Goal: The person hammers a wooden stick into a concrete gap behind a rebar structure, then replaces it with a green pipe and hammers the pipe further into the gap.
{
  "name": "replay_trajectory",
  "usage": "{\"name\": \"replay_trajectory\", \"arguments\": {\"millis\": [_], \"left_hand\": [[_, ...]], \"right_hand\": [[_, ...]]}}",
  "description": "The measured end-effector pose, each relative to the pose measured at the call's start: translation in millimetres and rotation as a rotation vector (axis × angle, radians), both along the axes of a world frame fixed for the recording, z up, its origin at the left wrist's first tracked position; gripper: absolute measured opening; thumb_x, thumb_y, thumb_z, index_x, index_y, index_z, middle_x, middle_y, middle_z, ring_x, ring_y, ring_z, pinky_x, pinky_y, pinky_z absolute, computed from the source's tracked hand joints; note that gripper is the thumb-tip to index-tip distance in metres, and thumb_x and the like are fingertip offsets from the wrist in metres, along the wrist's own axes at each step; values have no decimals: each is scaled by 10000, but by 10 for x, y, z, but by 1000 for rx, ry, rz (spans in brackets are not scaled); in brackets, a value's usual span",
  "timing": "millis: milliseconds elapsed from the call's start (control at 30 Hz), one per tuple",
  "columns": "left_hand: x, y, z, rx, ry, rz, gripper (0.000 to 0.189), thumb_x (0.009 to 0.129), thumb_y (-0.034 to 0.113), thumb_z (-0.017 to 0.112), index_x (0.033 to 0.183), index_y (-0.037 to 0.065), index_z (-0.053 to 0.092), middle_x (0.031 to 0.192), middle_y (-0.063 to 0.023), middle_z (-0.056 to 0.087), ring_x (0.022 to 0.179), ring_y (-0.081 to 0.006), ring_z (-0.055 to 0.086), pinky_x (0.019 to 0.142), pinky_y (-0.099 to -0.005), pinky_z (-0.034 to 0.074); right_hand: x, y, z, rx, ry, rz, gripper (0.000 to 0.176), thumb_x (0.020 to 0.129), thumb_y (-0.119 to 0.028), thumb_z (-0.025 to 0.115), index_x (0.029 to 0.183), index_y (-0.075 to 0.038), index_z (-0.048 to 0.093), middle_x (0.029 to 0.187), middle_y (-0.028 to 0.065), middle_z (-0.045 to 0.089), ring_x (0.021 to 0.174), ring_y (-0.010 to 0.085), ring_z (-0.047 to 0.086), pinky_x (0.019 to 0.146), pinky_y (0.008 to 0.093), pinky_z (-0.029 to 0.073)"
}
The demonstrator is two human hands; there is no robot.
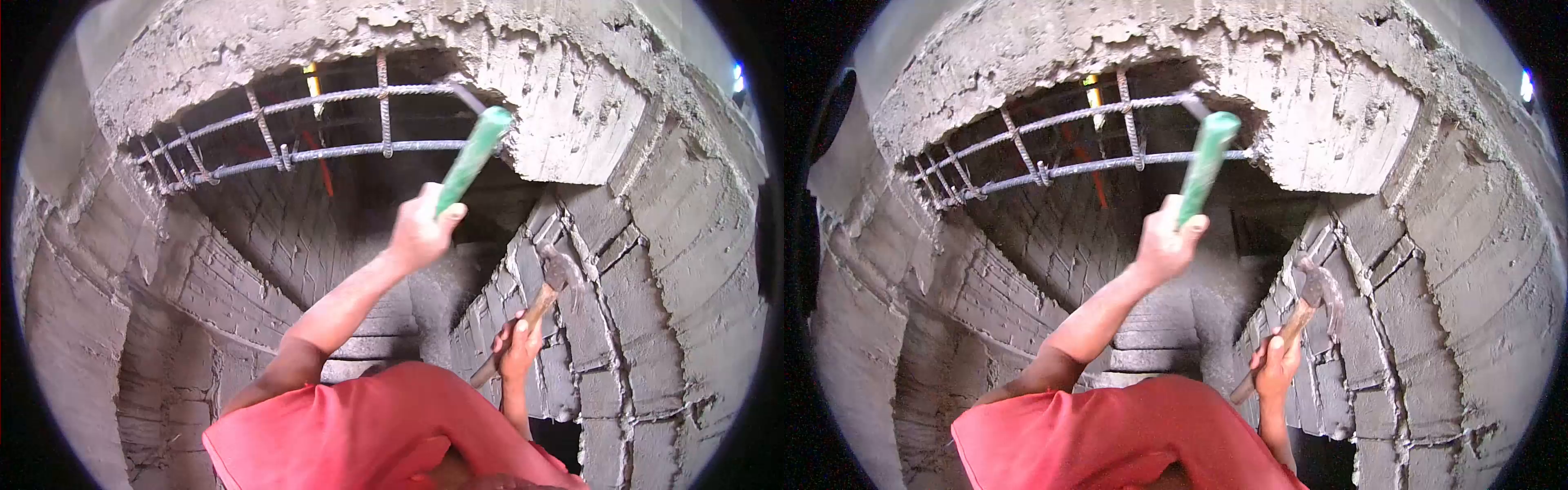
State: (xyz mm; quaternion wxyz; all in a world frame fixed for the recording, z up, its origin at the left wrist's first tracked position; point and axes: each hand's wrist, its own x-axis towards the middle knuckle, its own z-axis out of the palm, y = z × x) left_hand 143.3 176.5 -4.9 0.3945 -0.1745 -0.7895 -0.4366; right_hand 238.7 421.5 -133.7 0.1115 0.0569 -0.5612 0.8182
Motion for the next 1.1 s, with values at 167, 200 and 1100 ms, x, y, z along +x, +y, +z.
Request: {"name": "replay_trajectory", "arguments": {"millis": [167, 200, 1100], "left_hand": [[-129, 366, 134, 164, -125, -251, 427, 1032, 423, 474, 893, 20, 459, 572, -96, 487, 495, -210, 522, 490, -359, 410], [-146, 388, 172, 205, -135, -274, 446, 1031, 442, 468, 892, 19, 457, 575, -89, 490, 496, -199, 525, 490, -359, 409], [290, 295, 694, 588, -523, -710, 462, 989, 569, 483, 933, 113, 440, 604, 37, 416, 407, -44, 397, 343, -227, 354]], "right_hand": [[-26, -37, 414, 34, 146, -78, 349, 1002, -343, 562, 1138, -37, 464, 731, 44, 520, 490, 114, 495, 434, 265, 445], [-11, -13, 563, 49, 144, -75, 334, 1010, -334, 547, 1140, -37, 466, 753, 48, 528, 505, 123, 514, 449, 272, 458], [-184, -366, 2714, -88, 1236, -84, 614, 917, -720, 444, 1162, -163, 523, 862, 60, 539, 652, 222, 539, 637, 407, 508]]}}
